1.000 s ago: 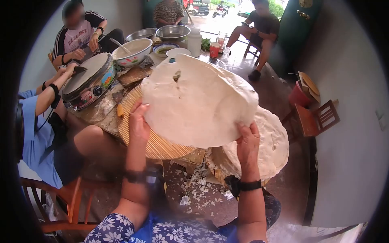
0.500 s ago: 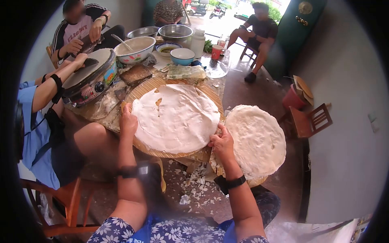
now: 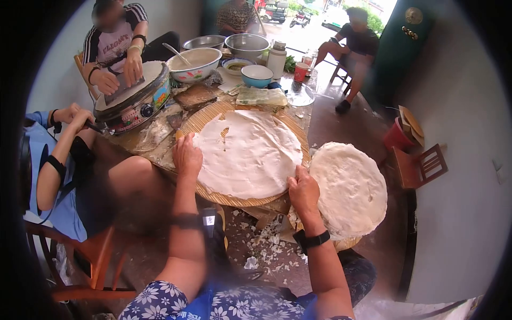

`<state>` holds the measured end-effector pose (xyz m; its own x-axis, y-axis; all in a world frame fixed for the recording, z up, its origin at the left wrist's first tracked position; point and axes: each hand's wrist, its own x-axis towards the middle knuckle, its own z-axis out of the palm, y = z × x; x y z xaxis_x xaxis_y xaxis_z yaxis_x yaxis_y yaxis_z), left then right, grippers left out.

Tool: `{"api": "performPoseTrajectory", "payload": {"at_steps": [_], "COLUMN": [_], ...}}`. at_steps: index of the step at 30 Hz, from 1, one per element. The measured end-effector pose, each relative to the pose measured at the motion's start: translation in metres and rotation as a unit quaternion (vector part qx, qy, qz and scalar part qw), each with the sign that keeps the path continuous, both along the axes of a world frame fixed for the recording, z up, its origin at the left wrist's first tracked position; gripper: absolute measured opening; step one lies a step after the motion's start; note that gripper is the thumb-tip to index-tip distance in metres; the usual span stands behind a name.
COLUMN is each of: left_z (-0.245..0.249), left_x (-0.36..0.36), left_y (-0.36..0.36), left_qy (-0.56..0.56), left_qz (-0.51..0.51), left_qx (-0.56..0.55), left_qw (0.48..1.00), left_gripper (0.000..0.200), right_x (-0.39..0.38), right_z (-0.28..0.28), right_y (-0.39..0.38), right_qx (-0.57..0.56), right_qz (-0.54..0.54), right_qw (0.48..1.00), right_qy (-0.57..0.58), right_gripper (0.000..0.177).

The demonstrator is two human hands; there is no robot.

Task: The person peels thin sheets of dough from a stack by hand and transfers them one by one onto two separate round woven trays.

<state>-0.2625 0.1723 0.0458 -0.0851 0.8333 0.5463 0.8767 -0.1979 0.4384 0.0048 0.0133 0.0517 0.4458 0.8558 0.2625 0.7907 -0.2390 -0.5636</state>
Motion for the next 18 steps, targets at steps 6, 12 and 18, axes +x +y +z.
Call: {"api": "performPoseTrajectory", "payload": {"at_steps": [6,12,18], "left_z": [0.006,0.011,0.011], "left_x": [0.021,0.066,0.128], "left_y": [-0.009,-0.029,-0.078], "left_qy": [-0.001,-0.060,-0.134], "left_qz": [-0.065,-0.199,-0.390], "left_qx": [-0.012,0.030,-0.034], "left_qw": [0.998,0.978,0.910], "left_gripper": [0.034,0.031,0.029], "right_x": [0.000,0.056,0.156], "right_z": [0.005,-0.005,-0.009], "right_y": [-0.008,-0.039,-0.127], "right_qx": [0.007,-0.008,-0.015], "right_qz": [0.020,-0.052,-0.219], "right_qw": [0.999,0.999,0.973], "right_qy": [-0.040,0.013,-0.077], "right_gripper": [0.028,0.025,0.022]}}
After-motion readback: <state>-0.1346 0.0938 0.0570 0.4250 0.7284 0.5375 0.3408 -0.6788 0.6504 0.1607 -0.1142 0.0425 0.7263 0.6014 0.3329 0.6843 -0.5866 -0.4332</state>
